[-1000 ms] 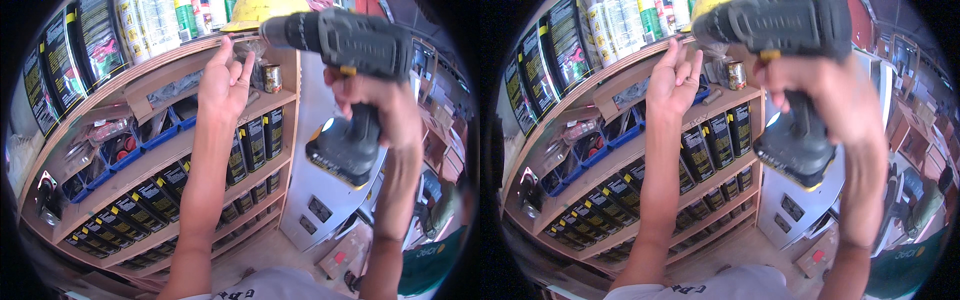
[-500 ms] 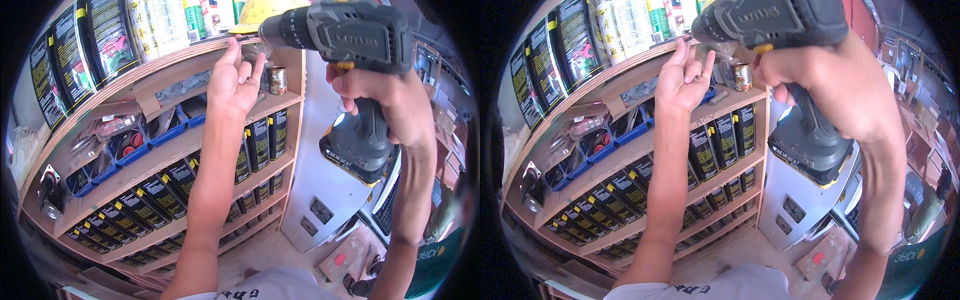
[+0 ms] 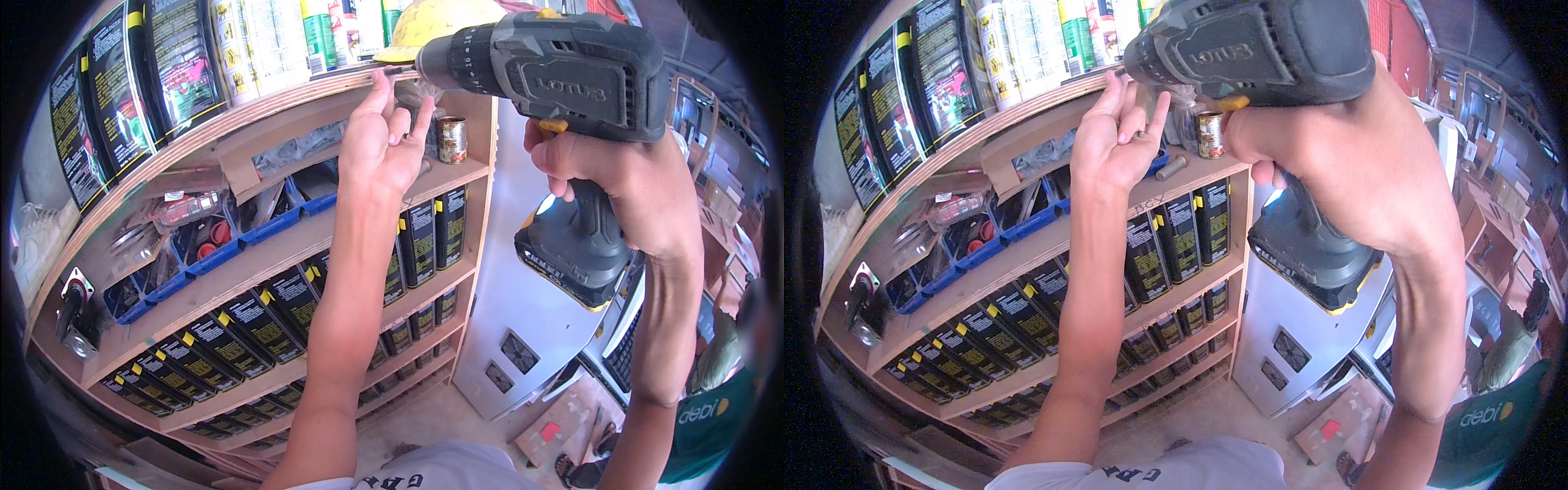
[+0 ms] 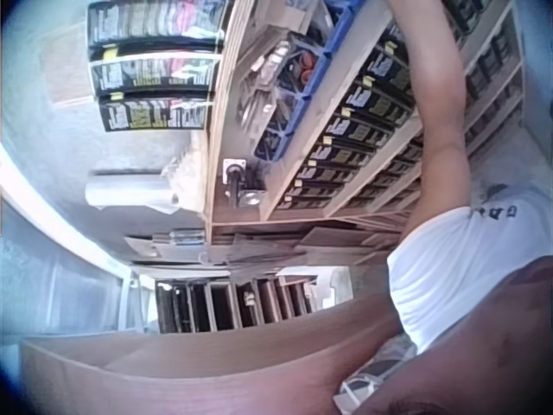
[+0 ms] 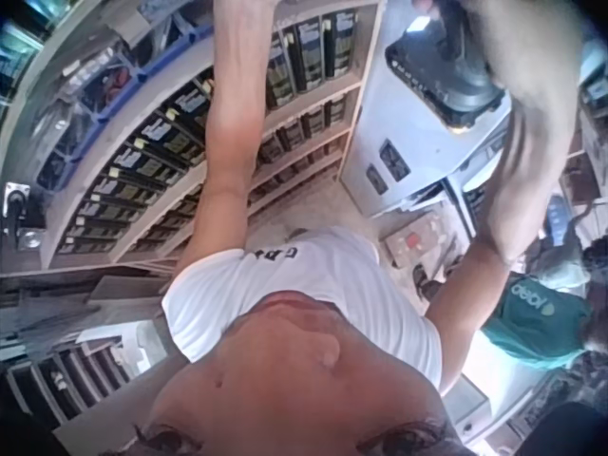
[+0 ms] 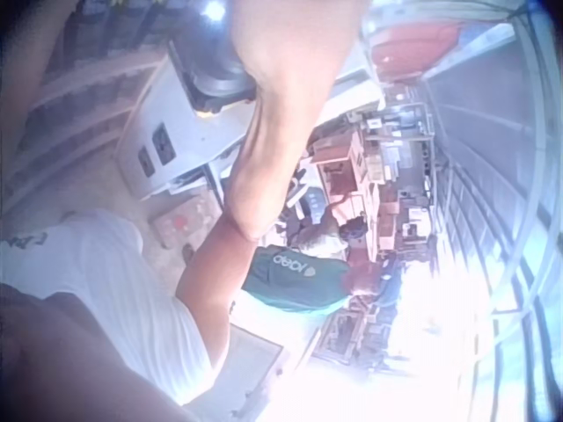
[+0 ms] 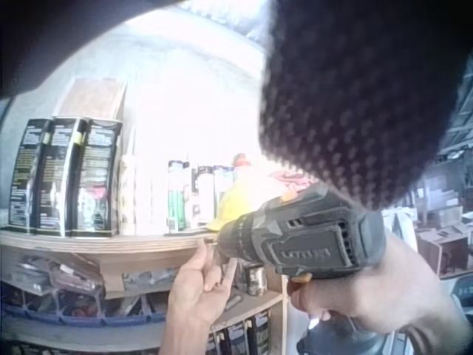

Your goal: The person retrieves screws from a drawer, then uses a cordless drill to fasten screws into a wooden shelving unit. They move around the workshop, handling screws and the drill, and secure multiple points on the shelf structure.

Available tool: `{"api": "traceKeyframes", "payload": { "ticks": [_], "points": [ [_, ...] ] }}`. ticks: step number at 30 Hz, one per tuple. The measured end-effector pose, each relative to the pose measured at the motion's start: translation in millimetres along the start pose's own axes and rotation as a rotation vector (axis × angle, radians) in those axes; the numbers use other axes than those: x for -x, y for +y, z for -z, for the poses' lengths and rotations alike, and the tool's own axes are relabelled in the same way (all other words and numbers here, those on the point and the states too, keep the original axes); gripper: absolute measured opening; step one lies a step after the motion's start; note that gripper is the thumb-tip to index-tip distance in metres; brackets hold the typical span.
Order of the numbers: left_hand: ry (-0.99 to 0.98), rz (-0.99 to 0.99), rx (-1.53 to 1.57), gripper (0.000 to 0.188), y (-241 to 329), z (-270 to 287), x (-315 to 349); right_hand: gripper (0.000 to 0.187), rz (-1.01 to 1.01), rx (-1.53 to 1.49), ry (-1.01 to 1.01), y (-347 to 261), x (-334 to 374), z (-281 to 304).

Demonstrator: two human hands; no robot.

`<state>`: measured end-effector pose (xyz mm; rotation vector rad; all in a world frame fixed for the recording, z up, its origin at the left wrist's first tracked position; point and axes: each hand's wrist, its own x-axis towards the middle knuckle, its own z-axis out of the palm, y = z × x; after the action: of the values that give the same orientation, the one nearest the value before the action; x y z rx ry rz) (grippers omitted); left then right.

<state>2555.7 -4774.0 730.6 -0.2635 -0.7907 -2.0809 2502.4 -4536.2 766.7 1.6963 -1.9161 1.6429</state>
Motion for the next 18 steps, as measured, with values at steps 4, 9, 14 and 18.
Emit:
{"api": "traceKeyframes", "payload": {
  "ticks": [4, 9, 14, 18],
  "points": [
    [0.026, 0.005, 0.015, 0.026, -0.2, 1.6, -1.8, 0.02, 0.017, 0.04, 0.008, -2.0, -0.9, -3.5],
    [0.006, 0.005, 0.013, 0.024, 0.1, 4.2, -5.7, 0.021, 0.023, 0.088, 0.027, -2.0, -1.1, -4.1],
    [0.027, -0.002, -0.022, 0.024, 0.0, 3.1, -4.5, 0.02, 0.019, 0.098, 0.01, 3.8, -0.4, 0.0],
    [0.056, 0.015, -0.043, 0.022, 1.9, 3.0, -6.3, 0.019, 0.063, 0.089, -0.014, 6.4, -3.0, -0.3]
  ]
}}
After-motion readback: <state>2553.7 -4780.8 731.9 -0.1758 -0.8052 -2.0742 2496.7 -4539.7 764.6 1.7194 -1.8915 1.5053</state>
